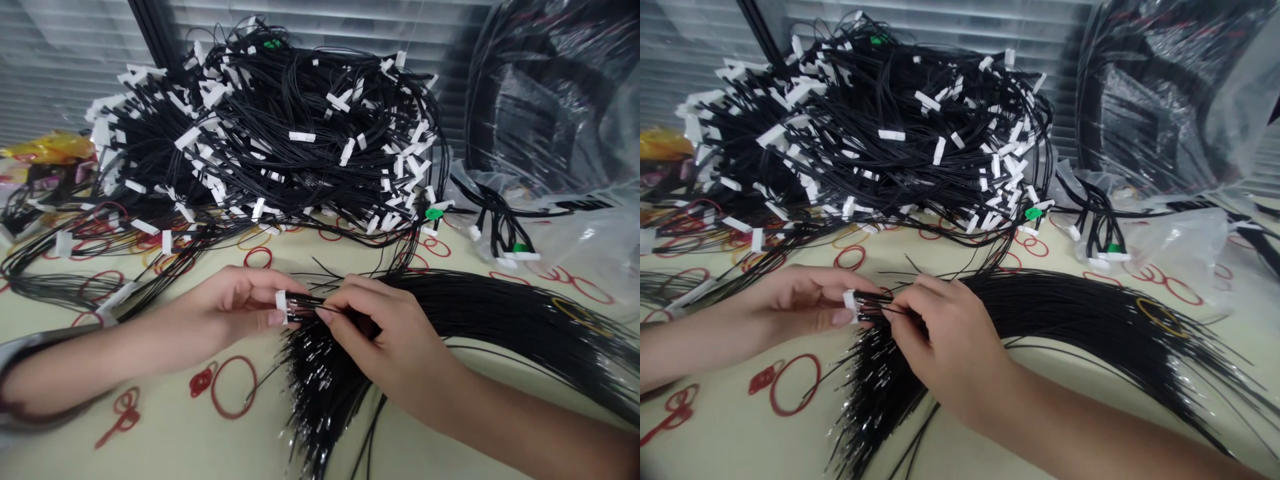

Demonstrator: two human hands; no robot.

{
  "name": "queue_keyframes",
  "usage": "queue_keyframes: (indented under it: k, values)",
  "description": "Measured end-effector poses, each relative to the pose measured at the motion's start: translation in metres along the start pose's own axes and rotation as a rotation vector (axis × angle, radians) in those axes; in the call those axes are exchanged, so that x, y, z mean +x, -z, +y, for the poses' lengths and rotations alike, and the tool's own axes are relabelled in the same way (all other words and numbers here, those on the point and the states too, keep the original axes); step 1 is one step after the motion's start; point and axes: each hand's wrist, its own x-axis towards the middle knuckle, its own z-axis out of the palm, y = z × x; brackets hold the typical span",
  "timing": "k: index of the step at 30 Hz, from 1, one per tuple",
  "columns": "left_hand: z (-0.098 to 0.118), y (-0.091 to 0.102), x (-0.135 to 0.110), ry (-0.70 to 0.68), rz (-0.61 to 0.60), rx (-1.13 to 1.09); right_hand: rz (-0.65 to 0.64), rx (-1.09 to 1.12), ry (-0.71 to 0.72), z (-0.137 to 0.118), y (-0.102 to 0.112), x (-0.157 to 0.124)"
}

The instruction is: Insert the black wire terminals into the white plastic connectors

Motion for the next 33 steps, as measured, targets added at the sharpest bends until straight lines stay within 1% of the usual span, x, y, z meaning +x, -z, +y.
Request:
queue_keyframes:
  k: [4, 8, 11, 16, 21, 25, 29, 33]
  values:
    - [-0.0006, 0.0007, 0.0001, -0.001, 0.015, 0.018, 0.011, -0.037, 0.013, -0.0001, -0.0009, 0.0003]
    - [0.0021, -0.0021, 0.0003, -0.010, 0.002, -0.011, 0.022, -0.085, 0.048, 0.0003, -0.0017, 0.0003]
    - [0.0025, -0.0034, 0.0001, -0.022, -0.007, 0.007, 0.038, -0.111, 0.076, 0.0009, -0.0015, 0.0001]
    - [-0.0030, -0.0004, -0.0007, -0.038, -0.001, 0.003, 0.038, -0.071, 0.083, 0.0006, 0.0006, -0.0004]
    - [-0.0058, 0.0019, -0.0004, -0.020, -0.003, -0.013, 0.022, -0.031, 0.052, 0.0004, 0.0002, -0.0001]
    - [-0.0038, 0.0017, 0.0003, -0.026, -0.013, -0.043, 0.014, -0.047, 0.062, 0.0011, -0.0001, 0.0004]
    - [0.0013, 0.0008, -0.0002, 0.012, -0.012, -0.007, 0.017, -0.051, 0.083, 0.0014, 0.0003, 0.0002]
    - [0.0034, 0.0000, 0.0001, 0.014, -0.007, -0.002, 0.027, -0.070, 0.108, 0.0013, 0.0001, -0.0016]
